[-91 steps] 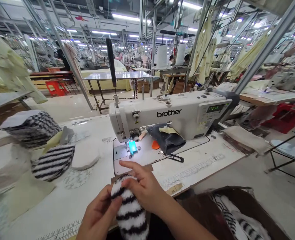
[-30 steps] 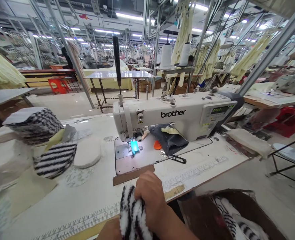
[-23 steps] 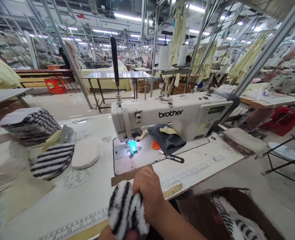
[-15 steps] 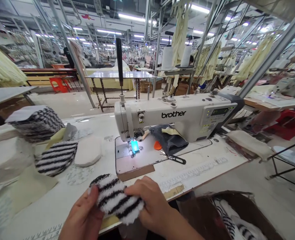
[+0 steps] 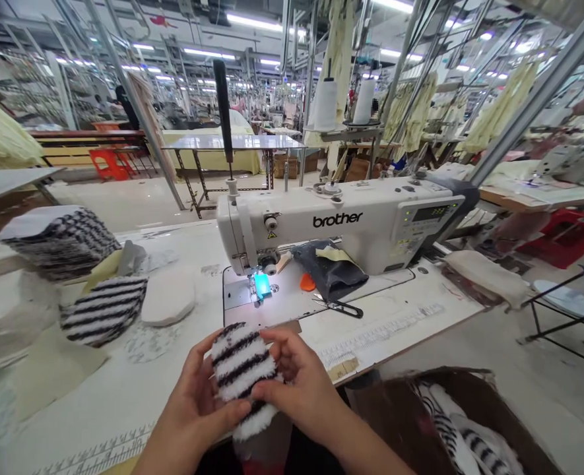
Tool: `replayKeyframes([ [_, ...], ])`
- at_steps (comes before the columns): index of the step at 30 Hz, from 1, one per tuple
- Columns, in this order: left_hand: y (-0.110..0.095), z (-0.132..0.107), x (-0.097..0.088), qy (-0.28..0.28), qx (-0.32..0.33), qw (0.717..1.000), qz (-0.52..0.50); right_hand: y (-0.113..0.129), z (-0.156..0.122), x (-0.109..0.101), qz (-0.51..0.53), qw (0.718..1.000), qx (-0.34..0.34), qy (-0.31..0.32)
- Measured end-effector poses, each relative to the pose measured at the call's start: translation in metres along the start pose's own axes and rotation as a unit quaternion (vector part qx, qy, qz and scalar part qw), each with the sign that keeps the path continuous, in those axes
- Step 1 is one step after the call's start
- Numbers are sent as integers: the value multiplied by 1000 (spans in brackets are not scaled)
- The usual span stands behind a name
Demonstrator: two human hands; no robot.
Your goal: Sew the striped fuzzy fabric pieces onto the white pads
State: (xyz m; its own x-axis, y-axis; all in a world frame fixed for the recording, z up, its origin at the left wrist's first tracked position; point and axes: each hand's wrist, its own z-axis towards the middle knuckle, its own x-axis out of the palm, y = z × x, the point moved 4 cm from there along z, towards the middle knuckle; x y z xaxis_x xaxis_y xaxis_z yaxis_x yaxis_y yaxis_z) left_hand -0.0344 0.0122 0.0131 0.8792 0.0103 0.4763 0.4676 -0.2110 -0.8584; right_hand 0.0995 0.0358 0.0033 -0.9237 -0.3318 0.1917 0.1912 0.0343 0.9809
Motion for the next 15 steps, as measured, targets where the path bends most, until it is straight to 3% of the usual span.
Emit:
replayKeyframes([
  [6,8,4,-11,9,-19,1000,-8,-1,-3,-2,54,997,25,59],
  [12,19,1,-2,50,-32,998,-10,-5,4,-3,61,997,0,-42],
  [15,13,-3,-7,68,7,995,72,-3,-10,-23,55,995,14,-80],
])
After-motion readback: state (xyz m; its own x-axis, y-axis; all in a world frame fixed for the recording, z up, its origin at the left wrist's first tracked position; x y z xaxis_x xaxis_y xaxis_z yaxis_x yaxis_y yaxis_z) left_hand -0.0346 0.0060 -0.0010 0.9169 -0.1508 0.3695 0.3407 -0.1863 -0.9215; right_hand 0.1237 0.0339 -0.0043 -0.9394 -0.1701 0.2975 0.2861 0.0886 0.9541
